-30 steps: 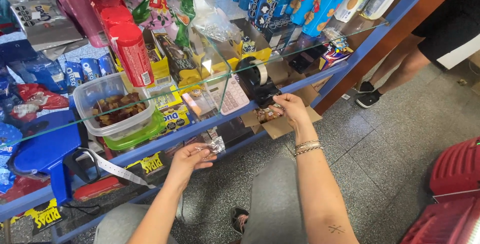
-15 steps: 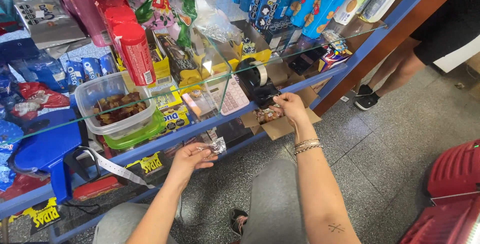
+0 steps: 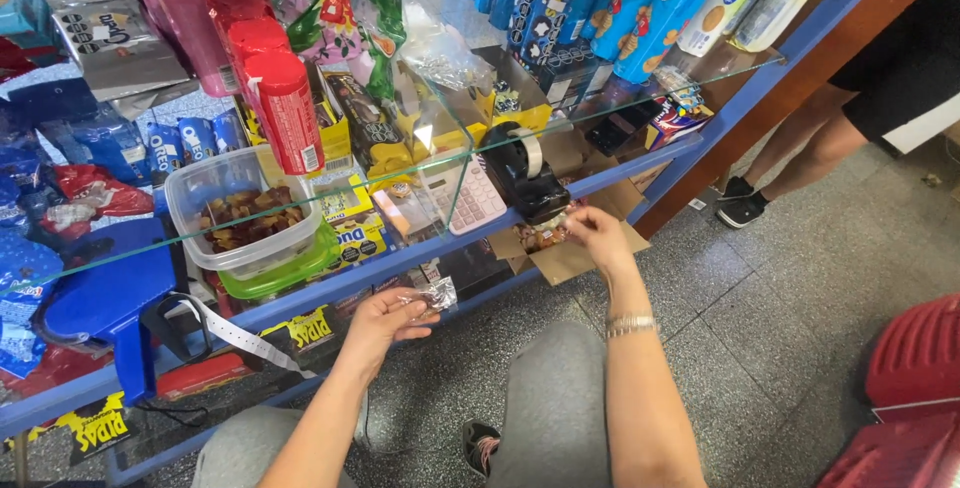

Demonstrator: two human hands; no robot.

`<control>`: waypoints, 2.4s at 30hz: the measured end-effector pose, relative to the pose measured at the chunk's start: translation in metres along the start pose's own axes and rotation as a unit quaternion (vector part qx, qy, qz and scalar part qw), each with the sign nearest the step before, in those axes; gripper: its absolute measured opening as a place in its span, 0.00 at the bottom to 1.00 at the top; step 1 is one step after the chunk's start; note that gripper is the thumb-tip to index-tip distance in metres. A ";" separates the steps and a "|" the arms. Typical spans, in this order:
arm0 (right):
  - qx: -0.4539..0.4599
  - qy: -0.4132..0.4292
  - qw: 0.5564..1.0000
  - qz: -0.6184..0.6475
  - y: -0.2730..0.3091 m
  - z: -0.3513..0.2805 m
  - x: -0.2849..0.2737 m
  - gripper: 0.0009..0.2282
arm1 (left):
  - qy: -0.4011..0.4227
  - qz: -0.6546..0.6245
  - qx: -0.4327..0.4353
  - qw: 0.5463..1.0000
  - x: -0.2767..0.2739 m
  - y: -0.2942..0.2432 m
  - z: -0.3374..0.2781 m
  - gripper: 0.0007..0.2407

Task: Packaging small candies into individual plastic bags and sealing them with tape at a store counter.

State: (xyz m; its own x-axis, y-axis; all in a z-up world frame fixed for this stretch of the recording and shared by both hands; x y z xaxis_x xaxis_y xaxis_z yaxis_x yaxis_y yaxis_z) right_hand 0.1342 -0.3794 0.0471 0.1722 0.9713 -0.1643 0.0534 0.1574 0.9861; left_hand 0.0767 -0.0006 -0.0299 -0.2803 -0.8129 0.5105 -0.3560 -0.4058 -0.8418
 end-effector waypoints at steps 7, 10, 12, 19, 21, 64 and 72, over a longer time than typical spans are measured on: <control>-0.073 0.075 0.991 -0.080 0.052 -0.098 0.092 0.04 | -0.047 -0.022 0.020 0.998 -0.006 0.000 0.004 0.13; -0.088 0.128 0.985 -0.072 0.037 -0.117 0.144 0.13 | -0.063 -0.033 0.024 0.997 -0.005 0.004 0.004 0.13; -0.085 0.147 0.984 -0.054 0.033 -0.123 0.168 0.20 | -0.074 -0.040 0.029 0.996 -0.002 0.007 0.003 0.12; -0.103 0.143 0.982 -0.061 0.022 -0.123 0.199 0.28 | -0.090 -0.043 0.045 0.994 0.005 0.008 -0.002 0.12; -0.099 0.143 0.983 -0.065 0.021 -0.124 0.201 0.28 | -0.091 -0.044 0.048 0.994 0.004 0.008 -0.002 0.12; -0.397 0.133 0.849 -0.322 0.067 -0.143 0.205 0.16 | -0.120 -0.024 0.008 0.992 0.001 0.013 -0.006 0.14; -0.487 0.138 0.780 -0.368 0.067 -0.150 0.210 0.09 | -0.098 0.036 -0.045 0.994 -0.010 0.024 -0.004 0.15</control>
State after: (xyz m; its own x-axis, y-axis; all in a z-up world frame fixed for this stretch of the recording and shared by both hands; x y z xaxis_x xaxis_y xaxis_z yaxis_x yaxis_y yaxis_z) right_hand 0.0260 -0.1379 0.0819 0.2225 0.5341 -0.8156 -0.7575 0.6214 0.2002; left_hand 0.0671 -0.0003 -0.0544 -0.1329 -0.9077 0.3981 -0.4214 -0.3118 -0.8516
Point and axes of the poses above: each hand's wrist, its own z-axis towards the middle knuckle, its own x-axis out of the palm, y = z × x, the point moved 6 cm from there along z, towards the middle knuckle, and after that the axes turned 9 degrees about y, right-handed, at the moved point
